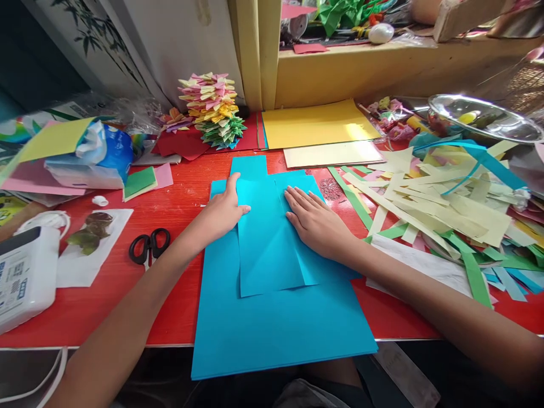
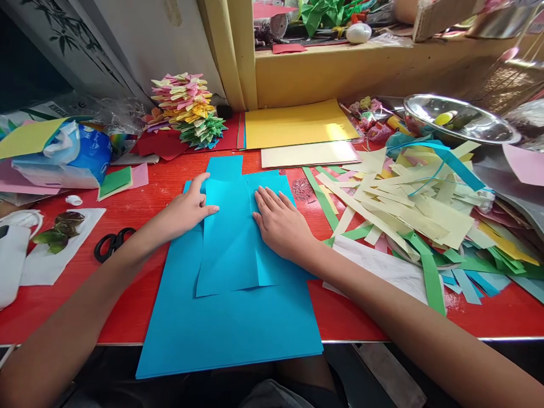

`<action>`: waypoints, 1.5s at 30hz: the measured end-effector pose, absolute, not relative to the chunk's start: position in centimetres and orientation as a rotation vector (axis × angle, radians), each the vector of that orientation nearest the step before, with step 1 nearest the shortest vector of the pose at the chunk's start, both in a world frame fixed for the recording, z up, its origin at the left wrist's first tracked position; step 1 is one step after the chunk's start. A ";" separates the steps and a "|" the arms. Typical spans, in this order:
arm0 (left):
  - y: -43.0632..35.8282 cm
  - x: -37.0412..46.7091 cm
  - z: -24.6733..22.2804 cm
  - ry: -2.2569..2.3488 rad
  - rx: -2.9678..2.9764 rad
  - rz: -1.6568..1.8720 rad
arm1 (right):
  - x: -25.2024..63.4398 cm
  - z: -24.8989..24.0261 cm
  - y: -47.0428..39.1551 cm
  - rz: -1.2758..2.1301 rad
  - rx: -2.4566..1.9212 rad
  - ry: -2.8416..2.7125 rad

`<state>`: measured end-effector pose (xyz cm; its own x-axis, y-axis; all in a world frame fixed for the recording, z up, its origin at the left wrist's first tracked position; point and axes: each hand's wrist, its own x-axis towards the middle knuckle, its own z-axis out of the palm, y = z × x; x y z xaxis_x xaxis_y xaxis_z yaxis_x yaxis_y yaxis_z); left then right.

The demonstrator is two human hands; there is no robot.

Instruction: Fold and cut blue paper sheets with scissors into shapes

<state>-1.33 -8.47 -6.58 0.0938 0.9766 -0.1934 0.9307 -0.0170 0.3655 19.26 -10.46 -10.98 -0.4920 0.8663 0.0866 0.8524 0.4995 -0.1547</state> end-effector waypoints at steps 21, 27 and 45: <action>-9.2 -1.3 -6.2 1.815 1.995 0.028 | 19.0 -10.8 -10.6 0.119 -1.517 -2.583; -9.2 -1.3 -6.5 1.849 2.026 0.069 | 19.2 -10.8 -10.3 0.169 -1.500 -2.576; -8.8 -1.6 -6.2 1.896 2.026 -0.033 | 19.1 -10.8 -10.2 0.137 -1.469 -2.606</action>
<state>-1.55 -8.76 -6.24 0.0969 0.9603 -0.2617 0.9688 -0.0307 0.2460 19.12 -10.19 -10.80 -0.5108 0.8557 0.0830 0.8423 0.5174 -0.1512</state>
